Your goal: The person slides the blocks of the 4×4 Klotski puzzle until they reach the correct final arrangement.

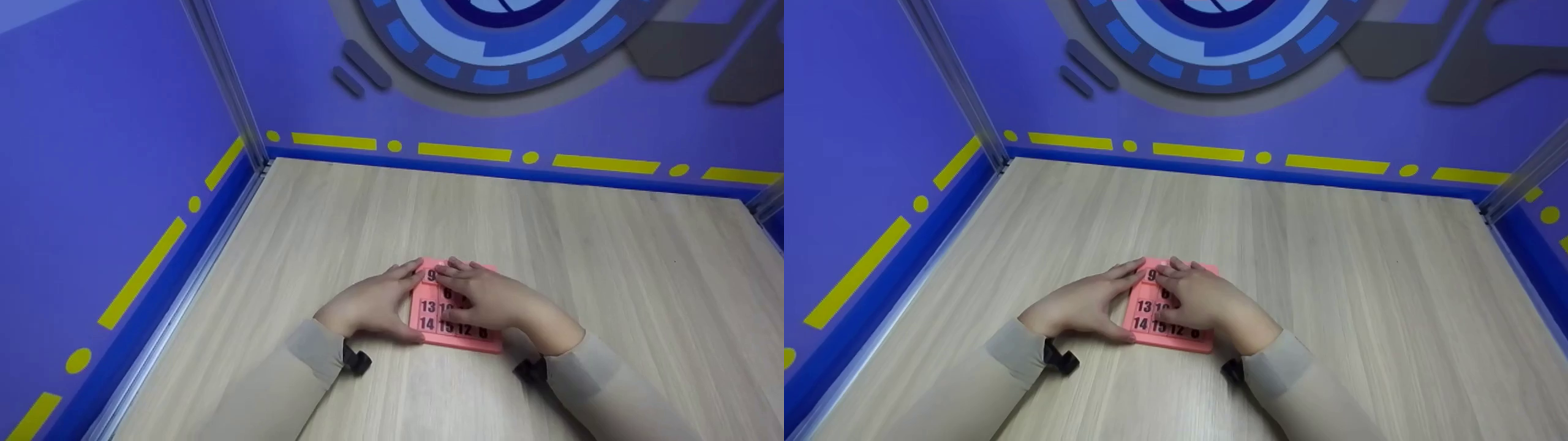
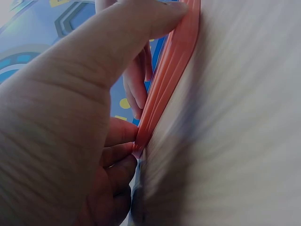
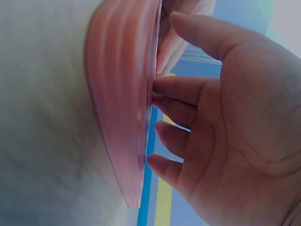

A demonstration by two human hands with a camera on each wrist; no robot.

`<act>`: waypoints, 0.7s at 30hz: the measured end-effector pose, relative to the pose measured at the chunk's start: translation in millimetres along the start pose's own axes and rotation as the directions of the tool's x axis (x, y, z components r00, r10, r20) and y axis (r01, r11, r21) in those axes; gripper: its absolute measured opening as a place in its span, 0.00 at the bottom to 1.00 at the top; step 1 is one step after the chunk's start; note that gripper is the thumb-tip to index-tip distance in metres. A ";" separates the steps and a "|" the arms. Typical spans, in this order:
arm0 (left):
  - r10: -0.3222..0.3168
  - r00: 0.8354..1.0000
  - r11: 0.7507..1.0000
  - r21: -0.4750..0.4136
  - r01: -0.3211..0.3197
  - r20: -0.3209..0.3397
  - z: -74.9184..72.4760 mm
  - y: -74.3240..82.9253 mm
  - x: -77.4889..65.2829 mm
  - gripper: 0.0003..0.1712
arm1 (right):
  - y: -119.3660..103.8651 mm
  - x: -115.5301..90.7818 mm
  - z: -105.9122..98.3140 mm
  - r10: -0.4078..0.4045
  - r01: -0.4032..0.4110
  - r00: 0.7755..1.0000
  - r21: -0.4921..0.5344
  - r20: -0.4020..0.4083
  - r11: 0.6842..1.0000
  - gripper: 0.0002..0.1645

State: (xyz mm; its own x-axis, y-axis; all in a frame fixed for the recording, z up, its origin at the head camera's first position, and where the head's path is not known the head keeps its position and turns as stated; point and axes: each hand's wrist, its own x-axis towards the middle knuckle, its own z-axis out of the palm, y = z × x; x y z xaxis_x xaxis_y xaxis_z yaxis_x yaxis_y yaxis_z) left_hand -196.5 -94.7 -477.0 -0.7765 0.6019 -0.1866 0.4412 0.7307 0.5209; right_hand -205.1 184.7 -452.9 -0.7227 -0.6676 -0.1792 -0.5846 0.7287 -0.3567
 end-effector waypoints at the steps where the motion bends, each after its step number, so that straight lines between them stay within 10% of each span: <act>1: 0.003 1.000 1.000 0.000 -0.003 0.001 -0.7 -0.2 -0.1 0.74 | -0.4 0.2 0.4 -0.009 0.009 1.000 -0.014 -0.012 1.000 0.46; 21: 0.011 1.000 1.000 -0.003 -0.011 -0.006 -0.3 -1.1 -2.1 0.74 | -8.2 -6.2 0.7 -0.155 0.151 0.987 -0.110 -0.032 0.982 0.38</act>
State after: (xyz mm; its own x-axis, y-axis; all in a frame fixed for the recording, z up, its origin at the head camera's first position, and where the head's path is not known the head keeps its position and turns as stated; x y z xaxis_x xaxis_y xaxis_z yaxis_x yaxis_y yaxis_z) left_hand -195.5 -96.9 -477.0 -0.7741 0.6080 -0.1760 0.4483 0.7230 0.5256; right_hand -195.6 182.7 -449.6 -0.6349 -0.7671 -0.0921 -0.7239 0.6323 -0.2762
